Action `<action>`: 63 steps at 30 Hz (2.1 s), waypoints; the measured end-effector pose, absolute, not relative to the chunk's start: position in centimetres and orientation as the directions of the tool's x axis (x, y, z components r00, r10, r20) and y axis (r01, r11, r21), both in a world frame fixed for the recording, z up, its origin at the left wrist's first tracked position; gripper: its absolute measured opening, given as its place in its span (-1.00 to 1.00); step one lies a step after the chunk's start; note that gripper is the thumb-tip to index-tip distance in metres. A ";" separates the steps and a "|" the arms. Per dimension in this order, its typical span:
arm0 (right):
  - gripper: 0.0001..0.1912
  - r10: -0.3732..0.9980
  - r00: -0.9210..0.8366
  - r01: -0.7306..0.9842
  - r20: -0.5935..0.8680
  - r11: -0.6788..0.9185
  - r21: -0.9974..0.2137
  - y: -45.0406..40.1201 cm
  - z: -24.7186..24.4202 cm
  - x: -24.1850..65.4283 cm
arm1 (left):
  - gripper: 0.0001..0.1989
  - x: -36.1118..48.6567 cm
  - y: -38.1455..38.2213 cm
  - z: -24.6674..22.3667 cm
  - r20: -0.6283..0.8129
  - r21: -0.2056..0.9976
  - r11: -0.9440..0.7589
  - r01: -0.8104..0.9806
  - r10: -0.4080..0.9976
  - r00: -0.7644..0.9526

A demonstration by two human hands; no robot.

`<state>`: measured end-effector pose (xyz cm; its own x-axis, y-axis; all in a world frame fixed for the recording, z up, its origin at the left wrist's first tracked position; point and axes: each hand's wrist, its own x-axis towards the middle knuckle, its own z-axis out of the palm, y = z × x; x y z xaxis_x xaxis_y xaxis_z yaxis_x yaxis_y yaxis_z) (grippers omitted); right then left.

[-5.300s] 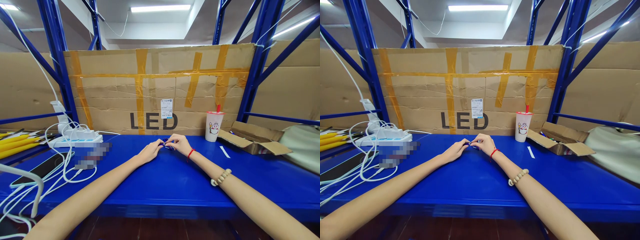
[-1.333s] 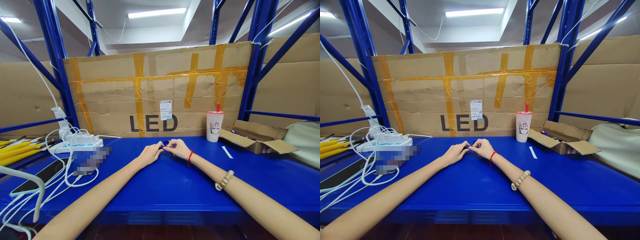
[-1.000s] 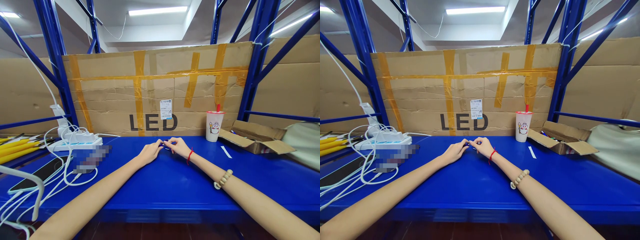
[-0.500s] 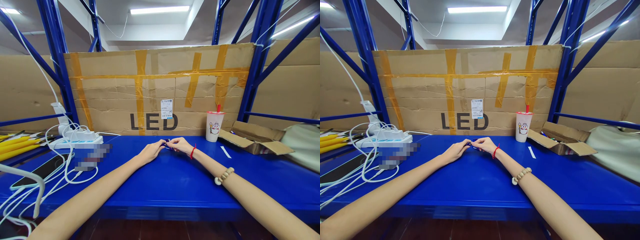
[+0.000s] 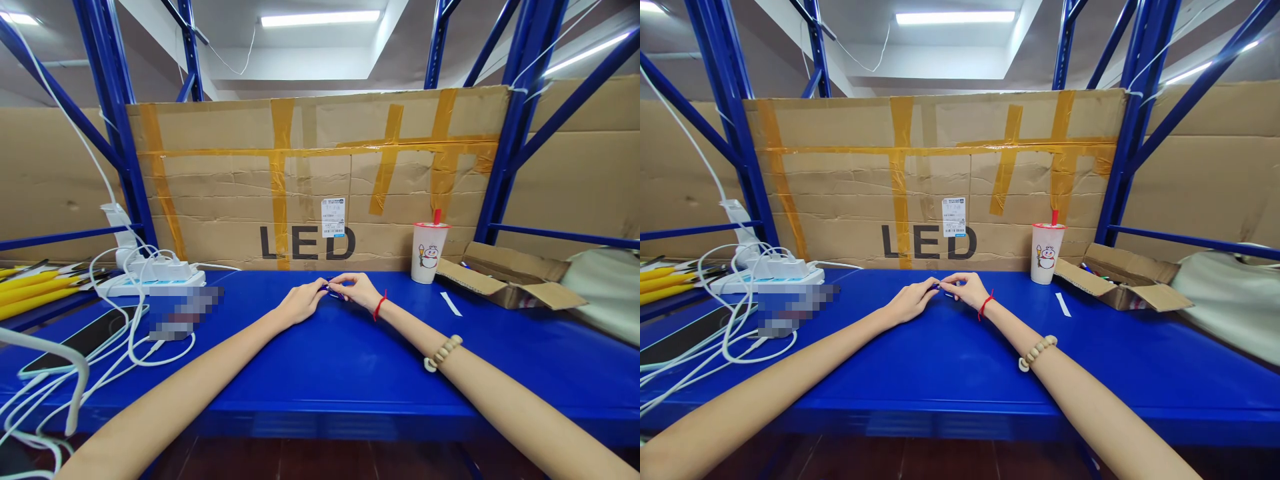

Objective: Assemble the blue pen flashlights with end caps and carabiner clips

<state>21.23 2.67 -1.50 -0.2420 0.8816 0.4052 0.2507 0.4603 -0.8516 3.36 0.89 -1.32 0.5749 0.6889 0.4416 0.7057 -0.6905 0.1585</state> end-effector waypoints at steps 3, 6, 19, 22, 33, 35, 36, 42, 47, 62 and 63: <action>-0.50 0.868 -0.264 0.248 0.421 0.483 -0.839 2.7 -1.5 21.2 | -0.73 3.3 0.8 -1.2 0.446 0.201 -0.680 0.705 0.704 0.552; -0.51 0.840 -0.300 0.239 0.452 0.525 -0.817 2.9 -1.6 21.4 | -0.74 3.3 0.8 -1.2 0.437 0.221 -0.681 0.698 0.709 0.553; -0.62 0.716 -0.360 0.316 0.598 0.697 -0.644 2.7 -1.3 21.9 | -0.80 3.2 0.7 -1.5 0.396 0.134 -0.741 0.658 0.648 0.650; -0.67 0.698 -0.361 0.402 0.619 0.715 -0.572 2.6 -1.3 22.0 | -0.82 3.1 0.7 -1.5 0.412 0.134 -0.761 0.634 0.625 0.663; -0.80 0.714 -0.310 0.504 0.628 0.683 -0.528 1.9 -1.2 21.5 | -0.85 3.1 0.8 -1.7 0.481 0.140 -0.777 0.614 0.595 0.643; -0.78 0.731 -0.280 0.501 0.623 0.665 -0.554 1.7 -1.2 21.2 | -0.86 3.1 0.8 -1.7 0.496 0.154 -0.779 0.607 0.593 0.635; -0.77 0.742 -0.269 0.494 0.614 0.654 -0.573 1.6 -1.2 21.1 | -0.87 3.1 0.8 -1.7 0.500 0.161 -0.781 0.604 0.592 0.633; -0.68 0.821 -0.227 0.425 0.524 0.568 -0.705 1.6 -1.3 20.6 | -0.91 3.0 0.9 -1.7 0.521 0.151 -0.773 0.616 0.592 0.615; -0.66 0.840 -0.213 0.411 0.500 0.541 -0.734 1.6 -1.4 20.5 | -0.93 3.1 0.9 -1.8 0.545 0.098 -0.749 0.655 0.591 0.595; -0.62 0.858 -0.225 0.381 0.462 0.514 -0.769 2.1 -1.6 20.3 | -0.83 3.4 1.6 -1.9 0.516 0.358 -0.636 0.684 0.745 0.423; -0.63 0.853 -0.228 0.397 0.469 0.521 -0.755 2.3 -1.7 20.4 | -0.83 3.4 1.9 -2.0 0.522 0.411 -0.624 0.665 0.759 0.390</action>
